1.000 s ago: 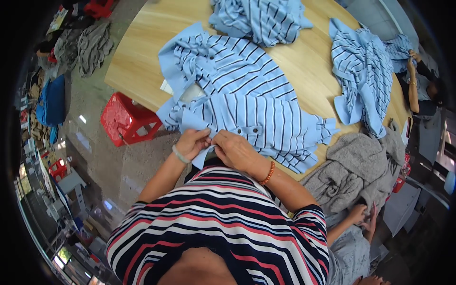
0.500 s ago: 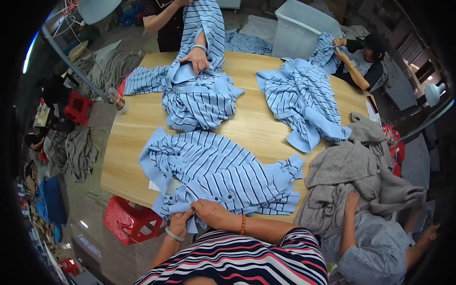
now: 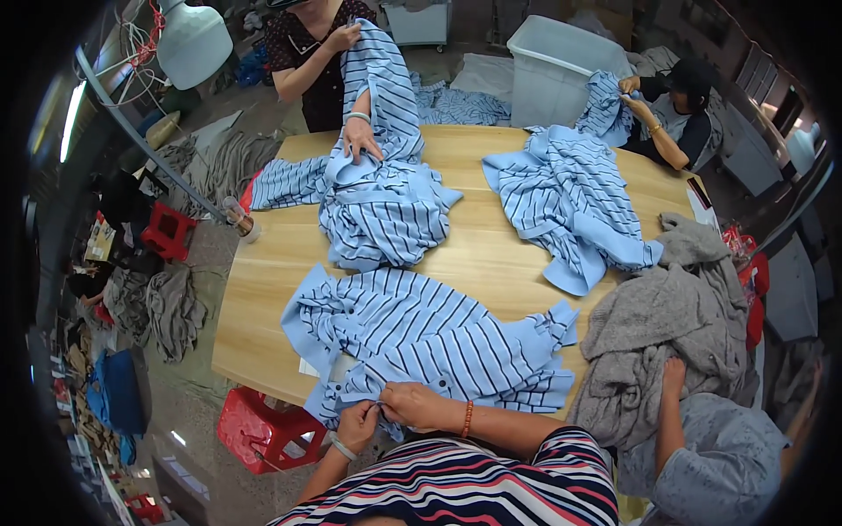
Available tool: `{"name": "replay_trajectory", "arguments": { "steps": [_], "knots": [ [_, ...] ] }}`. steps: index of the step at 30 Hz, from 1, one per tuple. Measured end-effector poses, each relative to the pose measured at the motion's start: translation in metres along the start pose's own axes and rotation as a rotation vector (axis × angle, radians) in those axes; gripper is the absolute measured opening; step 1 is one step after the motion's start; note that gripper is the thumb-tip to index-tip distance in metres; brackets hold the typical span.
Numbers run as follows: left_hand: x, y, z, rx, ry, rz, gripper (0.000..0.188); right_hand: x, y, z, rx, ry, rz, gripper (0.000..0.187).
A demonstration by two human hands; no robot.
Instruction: Folding blue and white striped shirts on a work table in a garment factory.
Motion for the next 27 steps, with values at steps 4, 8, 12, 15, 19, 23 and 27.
{"name": "replay_trajectory", "arguments": {
  "steps": [4,8,12,15,19,23,27],
  "knots": [
    [-0.001,0.001,-0.006,-0.011,0.025,-0.041,0.016,0.001,0.007,0.003,-0.039,-0.077,0.018,0.012],
    [-0.001,-0.009,-0.008,0.001,-0.018,-0.044,0.018,0.0,0.013,0.001,-0.027,-0.164,0.029,0.01],
    [0.001,-0.01,-0.007,0.044,-0.102,0.011,0.018,0.003,0.009,-0.002,0.038,-0.18,0.072,0.009],
    [0.004,-0.015,-0.005,-0.012,-0.148,-0.005,0.018,0.006,0.002,-0.005,0.039,-0.169,0.093,0.008],
    [0.004,-0.007,0.002,-0.172,-0.039,-0.119,0.014,0.004,-0.005,0.002,-0.112,-0.134,0.025,0.012],
    [-0.004,0.048,0.012,-0.163,0.238,-0.454,0.044,-0.003,-0.01,0.016,-0.413,-0.049,-0.162,0.018],
    [-0.014,0.029,0.002,0.436,-0.106,-0.083,0.032,-0.012,-0.024,0.049,-0.599,0.07,0.009,0.016]
  ]
}}
Point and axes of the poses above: each hand's wrist, its own x-axis away from the middle knuckle, its own z-axis out of the back of the hand, y = z × x, the point moved 3 cm from there along -x, towards the middle knuckle
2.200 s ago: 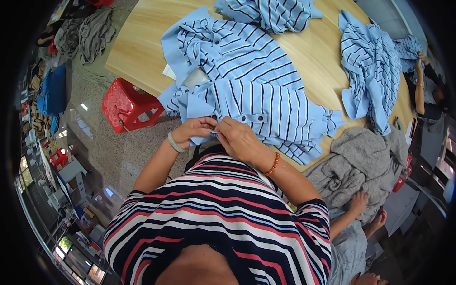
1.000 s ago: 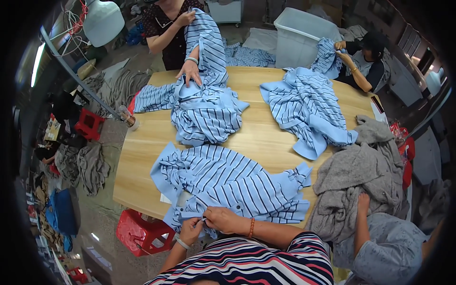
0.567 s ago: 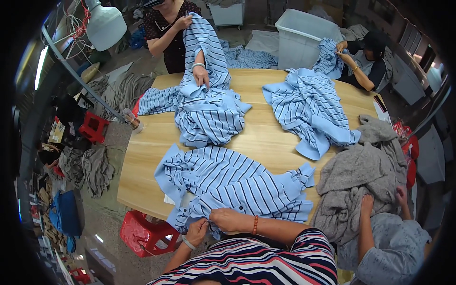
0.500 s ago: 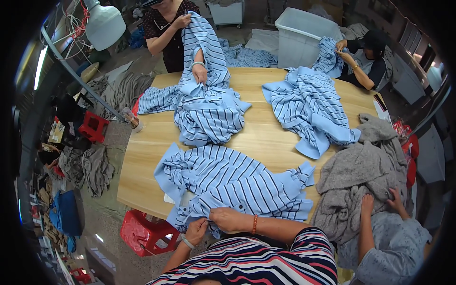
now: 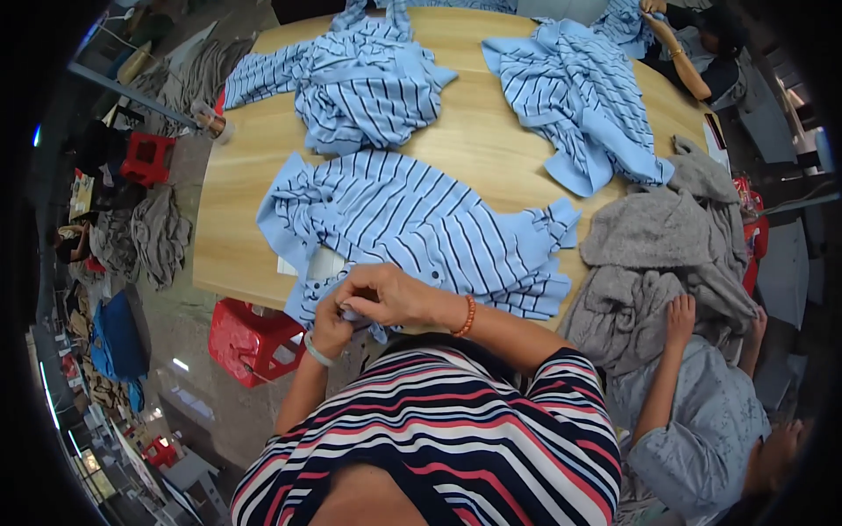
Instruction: Folding blue and white striped shirts on a work table in a garment factory.
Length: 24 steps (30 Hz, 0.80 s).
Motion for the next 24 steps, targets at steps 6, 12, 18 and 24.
{"name": "replay_trajectory", "arguments": {
  "steps": [6,12,18,24],
  "knots": [
    [0.008,0.029,0.018,0.67,0.307,-0.19,0.035,0.019,-0.018,0.068,0.868,0.081,0.092,0.079],
    [-0.008,0.023,0.026,0.425,0.266,-0.154,0.04,0.033,-0.01,0.065,0.646,-0.198,-0.406,0.066],
    [-0.017,-0.013,-0.007,0.27,0.115,0.031,0.038,0.037,-0.039,0.087,0.096,0.228,-0.149,0.04],
    [-0.003,-0.052,0.01,-0.453,-0.024,0.212,0.053,0.058,-0.031,0.087,0.378,-0.489,-0.597,0.051]
  ]
}}
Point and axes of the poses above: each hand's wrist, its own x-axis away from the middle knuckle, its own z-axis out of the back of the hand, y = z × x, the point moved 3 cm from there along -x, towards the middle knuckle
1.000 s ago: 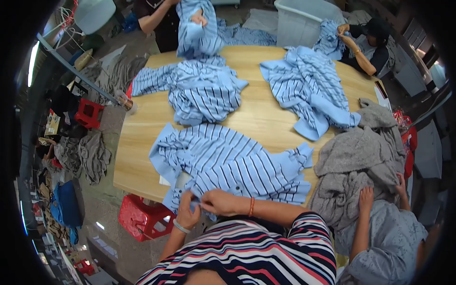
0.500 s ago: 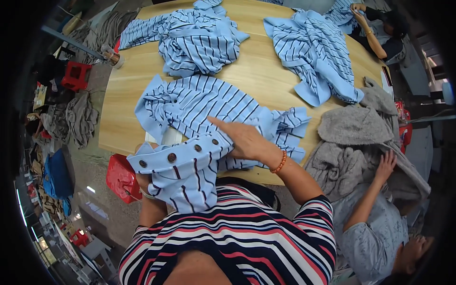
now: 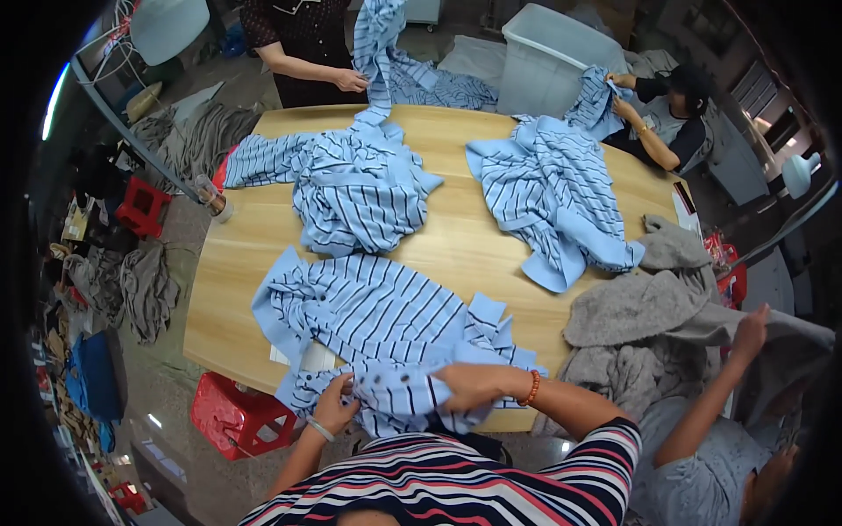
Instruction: Folding blue and white striped shirts on a work table in a garment factory.
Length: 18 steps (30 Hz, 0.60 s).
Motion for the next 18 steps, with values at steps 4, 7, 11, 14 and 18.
{"name": "replay_trajectory", "arguments": {
  "steps": [4,7,11,14,18],
  "knots": [
    [0.002,-0.056,0.001,-0.368,0.149,-0.062,0.063,-0.009,0.041,0.034,0.239,-0.287,-0.147,0.046],
    [-0.001,-0.06,-0.001,-0.407,0.128,-0.01,0.065,-0.002,0.041,0.227,0.489,0.92,-0.477,0.033],
    [0.001,-0.046,-0.011,-0.405,0.199,-0.045,0.071,0.087,-0.031,0.416,0.216,1.638,0.836,0.036],
    [0.011,-0.041,-0.007,-0.358,0.3,-0.125,0.075,0.084,-0.082,0.368,0.529,1.925,0.504,0.097],
    [0.022,-0.056,-0.009,-0.516,0.303,-0.025,0.075,-0.012,-0.017,0.272,0.503,1.12,0.309,0.046]
  ]
}}
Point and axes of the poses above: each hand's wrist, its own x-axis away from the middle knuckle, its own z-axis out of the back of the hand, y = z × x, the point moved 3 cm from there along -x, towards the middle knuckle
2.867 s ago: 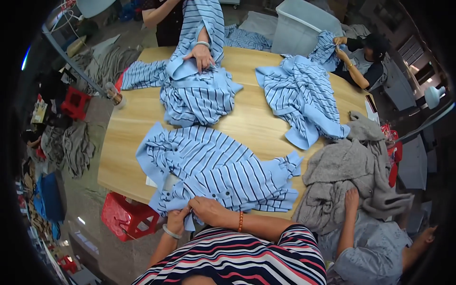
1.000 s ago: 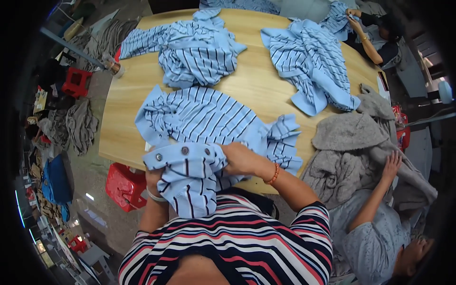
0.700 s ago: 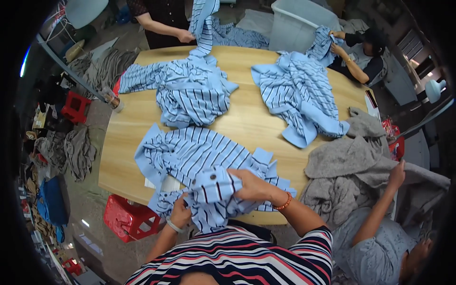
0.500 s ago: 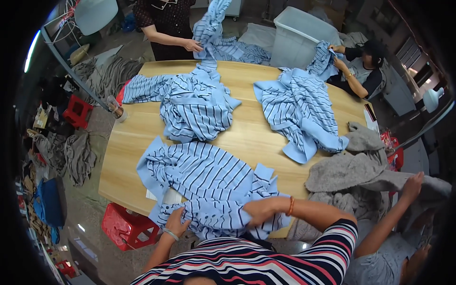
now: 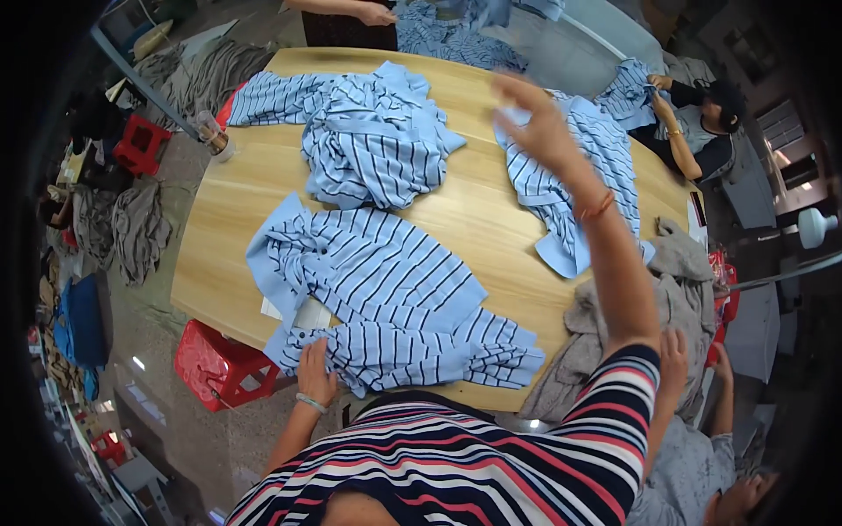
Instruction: Folding blue and white striped shirts on a work table in a garment factory.
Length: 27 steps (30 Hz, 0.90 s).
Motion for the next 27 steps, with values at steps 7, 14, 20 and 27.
{"name": "replay_trajectory", "arguments": {
  "steps": [7,14,20,27],
  "knots": [
    [-0.031,-0.023,0.009,-0.153,0.099,-0.044,0.06,0.207,-0.021,-0.141,-0.114,-0.677,-0.217,0.05],
    [-0.052,-0.051,-0.007,-0.122,0.131,-0.042,0.031,0.298,-0.073,-0.191,0.003,-0.606,-0.136,0.068],
    [-0.087,-0.062,-0.011,0.095,0.268,-0.147,0.012,0.297,-0.023,-0.186,-0.038,-0.509,-0.243,0.057],
    [-0.067,-0.024,0.049,0.253,0.227,-0.339,0.037,0.272,-0.03,-0.151,0.231,-0.368,-0.245,0.038]
  ]
}}
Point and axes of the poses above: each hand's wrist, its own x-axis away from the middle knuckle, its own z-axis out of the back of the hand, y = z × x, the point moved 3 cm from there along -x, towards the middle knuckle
